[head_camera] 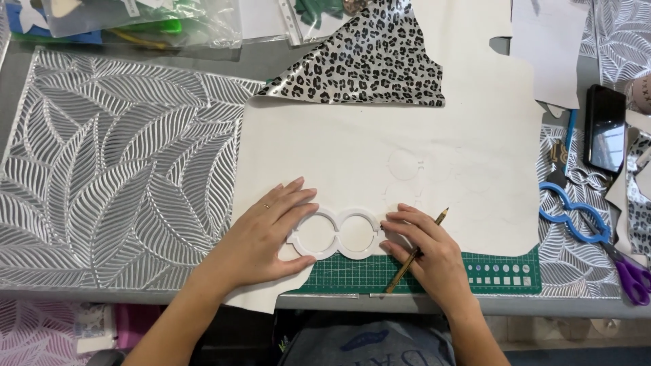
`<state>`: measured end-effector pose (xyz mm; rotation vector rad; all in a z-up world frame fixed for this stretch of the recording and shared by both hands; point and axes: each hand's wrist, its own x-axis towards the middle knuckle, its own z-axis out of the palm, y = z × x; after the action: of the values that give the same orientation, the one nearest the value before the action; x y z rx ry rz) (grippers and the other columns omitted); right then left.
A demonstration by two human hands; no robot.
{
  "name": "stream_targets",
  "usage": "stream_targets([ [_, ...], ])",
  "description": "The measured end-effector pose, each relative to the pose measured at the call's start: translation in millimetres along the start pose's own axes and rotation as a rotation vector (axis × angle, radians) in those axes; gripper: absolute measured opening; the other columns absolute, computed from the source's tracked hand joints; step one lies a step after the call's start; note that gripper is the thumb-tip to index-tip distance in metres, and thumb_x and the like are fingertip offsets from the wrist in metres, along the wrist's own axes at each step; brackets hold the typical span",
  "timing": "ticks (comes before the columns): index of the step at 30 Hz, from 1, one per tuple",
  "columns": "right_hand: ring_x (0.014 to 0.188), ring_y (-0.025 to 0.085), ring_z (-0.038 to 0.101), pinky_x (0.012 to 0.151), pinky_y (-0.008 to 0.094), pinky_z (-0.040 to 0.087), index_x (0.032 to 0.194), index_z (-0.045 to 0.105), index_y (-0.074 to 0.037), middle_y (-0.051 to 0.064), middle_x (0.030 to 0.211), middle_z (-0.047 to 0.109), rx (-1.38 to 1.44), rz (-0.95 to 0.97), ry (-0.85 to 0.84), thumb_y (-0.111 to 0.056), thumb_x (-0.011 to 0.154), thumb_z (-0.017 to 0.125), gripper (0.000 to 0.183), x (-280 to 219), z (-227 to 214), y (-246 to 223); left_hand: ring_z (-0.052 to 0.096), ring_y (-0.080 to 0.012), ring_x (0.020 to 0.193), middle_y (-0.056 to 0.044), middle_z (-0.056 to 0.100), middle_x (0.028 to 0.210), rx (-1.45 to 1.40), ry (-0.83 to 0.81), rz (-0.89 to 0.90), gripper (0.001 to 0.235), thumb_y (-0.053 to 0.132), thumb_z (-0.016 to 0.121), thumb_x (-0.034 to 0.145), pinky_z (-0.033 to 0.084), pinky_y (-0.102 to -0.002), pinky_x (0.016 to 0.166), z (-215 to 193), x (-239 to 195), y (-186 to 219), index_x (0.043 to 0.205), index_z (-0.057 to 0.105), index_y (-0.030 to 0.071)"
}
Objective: Tracing bow-shaped templates onto a white sheet of material using a pen on a cutting mat.
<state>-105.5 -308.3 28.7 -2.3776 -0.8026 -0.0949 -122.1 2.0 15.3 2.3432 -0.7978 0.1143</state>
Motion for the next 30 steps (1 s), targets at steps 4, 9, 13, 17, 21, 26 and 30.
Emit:
stream_targets([
  [4, 0.132, 0.027, 0.062, 0.103, 0.042, 0.059, 0.117, 0.073, -0.009, 0.007, 0.125, 0.071, -0.019, 0.005, -0.009, -0.017, 0.09, 0.075, 0.029, -1.4, 0.8, 2.1, 0.036, -0.0346, 0.146, -0.017, 0.049, 0.148, 0.006, 0.008, 0.003, 0.071, 0.043, 0.078, 0.082, 0.028, -0.051, 0.12, 1.6, -1.3, -1.1, 0.134, 0.054, 0.002],
  [9, 0.132, 0.025, 0.063, 0.102, 0.04, 0.058, 0.117, 0.074, -0.011, 0.006, 0.125, 0.071, -0.027, 0.026, -0.008, -0.018, 0.089, 0.076, 0.029, -1.9, 1.3, 3.0, 0.035, -0.0339, 0.147, -0.017, 0.047, 0.15, 0.002, -0.005, -0.009, 0.073, 0.044, 0.078, 0.082, 0.026, -0.05, 0.121, 3.2, -1.6, -1.9, 0.136, 0.053, 0.002],
  [13, 0.131, 0.025, 0.063, 0.103, 0.04, 0.058, 0.117, 0.074, -0.01, 0.006, 0.126, 0.07, -0.034, 0.025, -0.014, -0.018, 0.089, 0.076, 0.029, -1.0, 0.5, 2.0, 0.035, -0.0344, 0.146, -0.017, 0.048, 0.149, -0.001, 0.001, -0.006, 0.071, 0.043, 0.079, 0.081, 0.027, -0.05, 0.121, 2.1, -1.0, -1.1, 0.134, 0.054, 0.003],
  [17, 0.131, 0.026, 0.063, 0.103, 0.041, 0.058, 0.117, 0.074, -0.011, 0.006, 0.125, 0.071, -0.024, 0.021, -0.005, -0.017, 0.089, 0.076, 0.028, -1.0, 0.7, 1.7, 0.036, -0.0346, 0.146, -0.017, 0.048, 0.149, -0.003, -0.002, -0.008, 0.071, 0.043, 0.079, 0.081, 0.026, -0.051, 0.121, 1.4, -0.6, -0.5, 0.134, 0.054, 0.003],
  [21, 0.131, 0.026, 0.062, 0.103, 0.041, 0.057, 0.116, 0.074, -0.01, 0.006, 0.123, 0.072, -0.027, 0.016, -0.01, -0.019, 0.09, 0.075, 0.027, -0.3, 0.6, 1.6, 0.037, -0.0336, 0.146, -0.017, 0.048, 0.149, 0.007, 0.0, -0.009, 0.071, 0.043, 0.078, 0.081, 0.026, -0.05, 0.121, 1.8, -0.7, -0.3, 0.135, 0.054, 0.003],
  [26, 0.132, 0.025, 0.062, 0.102, 0.041, 0.057, 0.119, 0.073, -0.011, 0.006, 0.125, 0.071, -0.064, 0.023, -0.016, -0.021, 0.09, 0.075, 0.03, -1.2, 0.7, 1.9, 0.035, -0.034, 0.146, -0.017, 0.048, 0.15, 0.006, -0.015, -0.008, 0.072, 0.044, 0.078, 0.082, 0.026, -0.05, 0.121, 1.9, -0.2, -1.2, 0.136, 0.053, 0.003],
  [30, 0.132, 0.025, 0.062, 0.102, 0.041, 0.056, 0.118, 0.073, -0.01, 0.005, 0.124, 0.071, -0.059, -0.005, -0.006, -0.02, 0.092, 0.074, 0.028, -0.3, 0.1, 1.0, 0.036, -0.0344, 0.146, -0.016, 0.048, 0.149, 0.001, -0.004, -0.006, 0.072, 0.042, 0.08, 0.08, 0.027, -0.051, 0.12, 2.0, -0.4, -1.3, 0.134, 0.054, 0.003],
])
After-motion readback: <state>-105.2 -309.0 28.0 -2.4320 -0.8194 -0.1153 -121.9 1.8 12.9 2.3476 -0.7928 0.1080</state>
